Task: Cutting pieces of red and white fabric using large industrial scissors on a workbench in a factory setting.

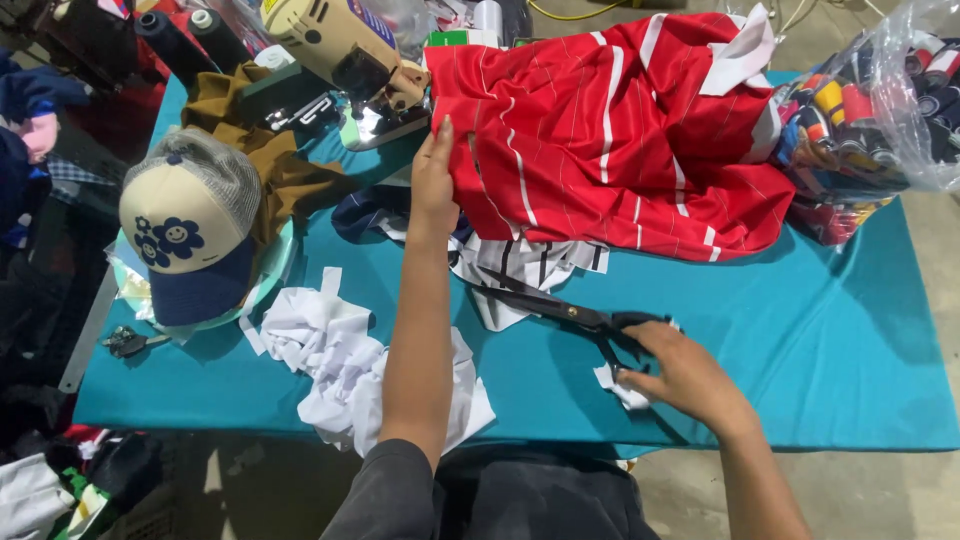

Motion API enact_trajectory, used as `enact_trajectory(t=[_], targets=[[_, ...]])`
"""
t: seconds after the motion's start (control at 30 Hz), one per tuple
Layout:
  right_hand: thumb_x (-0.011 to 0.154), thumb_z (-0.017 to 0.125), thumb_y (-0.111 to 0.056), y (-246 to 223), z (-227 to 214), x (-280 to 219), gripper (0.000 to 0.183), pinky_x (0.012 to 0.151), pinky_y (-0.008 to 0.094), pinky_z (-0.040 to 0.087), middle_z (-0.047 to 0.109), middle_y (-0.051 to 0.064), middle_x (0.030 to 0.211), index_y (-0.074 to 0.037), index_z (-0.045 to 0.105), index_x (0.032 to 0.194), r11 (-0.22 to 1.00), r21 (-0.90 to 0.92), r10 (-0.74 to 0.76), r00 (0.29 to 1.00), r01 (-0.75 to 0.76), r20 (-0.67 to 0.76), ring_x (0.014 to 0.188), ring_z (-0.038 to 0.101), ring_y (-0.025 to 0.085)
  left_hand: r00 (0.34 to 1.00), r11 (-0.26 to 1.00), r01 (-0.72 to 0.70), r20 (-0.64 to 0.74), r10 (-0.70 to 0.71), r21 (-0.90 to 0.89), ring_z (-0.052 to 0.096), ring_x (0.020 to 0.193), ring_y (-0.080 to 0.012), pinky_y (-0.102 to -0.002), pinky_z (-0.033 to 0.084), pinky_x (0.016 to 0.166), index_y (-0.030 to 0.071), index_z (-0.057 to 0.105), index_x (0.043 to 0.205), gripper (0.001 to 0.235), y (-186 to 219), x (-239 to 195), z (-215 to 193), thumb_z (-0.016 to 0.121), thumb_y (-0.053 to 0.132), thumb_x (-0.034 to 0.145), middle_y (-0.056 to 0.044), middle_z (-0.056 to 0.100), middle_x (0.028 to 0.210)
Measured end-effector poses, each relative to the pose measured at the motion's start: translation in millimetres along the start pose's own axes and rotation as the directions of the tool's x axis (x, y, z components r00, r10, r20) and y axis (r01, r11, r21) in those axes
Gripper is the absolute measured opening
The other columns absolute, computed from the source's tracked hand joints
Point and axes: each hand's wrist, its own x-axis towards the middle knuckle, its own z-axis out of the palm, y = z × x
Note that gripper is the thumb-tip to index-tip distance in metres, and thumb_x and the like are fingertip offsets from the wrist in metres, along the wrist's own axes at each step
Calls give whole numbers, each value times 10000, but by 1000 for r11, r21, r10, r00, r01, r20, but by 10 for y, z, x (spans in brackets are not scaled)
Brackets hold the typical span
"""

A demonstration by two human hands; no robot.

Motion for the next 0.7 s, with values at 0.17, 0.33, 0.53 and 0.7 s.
enact_trajectory(t=[0.17,0.33,0.53,0.7], targets=[[869,819,-186,354,60,492,224,944,432,496,726,80,1061,-127,761,1077,975,8,-173,783,222,-597,1009,642,313,997,987,-76,-7,78,143,754,905,-146,-325,584,895,157,683,1201,354,-31,22,6,613,458,1028,-37,761,1017],[856,869,-226,403,-147,1350,525,1008,488,433,670,230,1169,1,658,1281,946,-167,-301,565,276,-768,1086,613,433,985,967,-172,7,174,189,586,1232,-149,-380,446,1112,141,679,1305,362,-203,-17,142,693,378,1031,-47,645,1288],[838,750,-155,1216,-20,2023,303,1008,414,480,735,48,1104,-181,736,1139,962,-245,-234,830,121,-507,1085,675,301,978,916,-176,172,120,360,586,1284,-238,-428,422,1149,127,597,1384,777,-160,-18,36,980,351,746,-123,647,1333],[916,749,-146,204,-787,1147,223,761,326,448,590,48,810,-83,696,1123,872,438,-18,909,218,-416,805,559,210,967,382,-155,219,-132,911,621,1237,-402,-516,484,1049,139,565,1388,766,-219,-12,-197,907,338,732,-180,685,1265]])
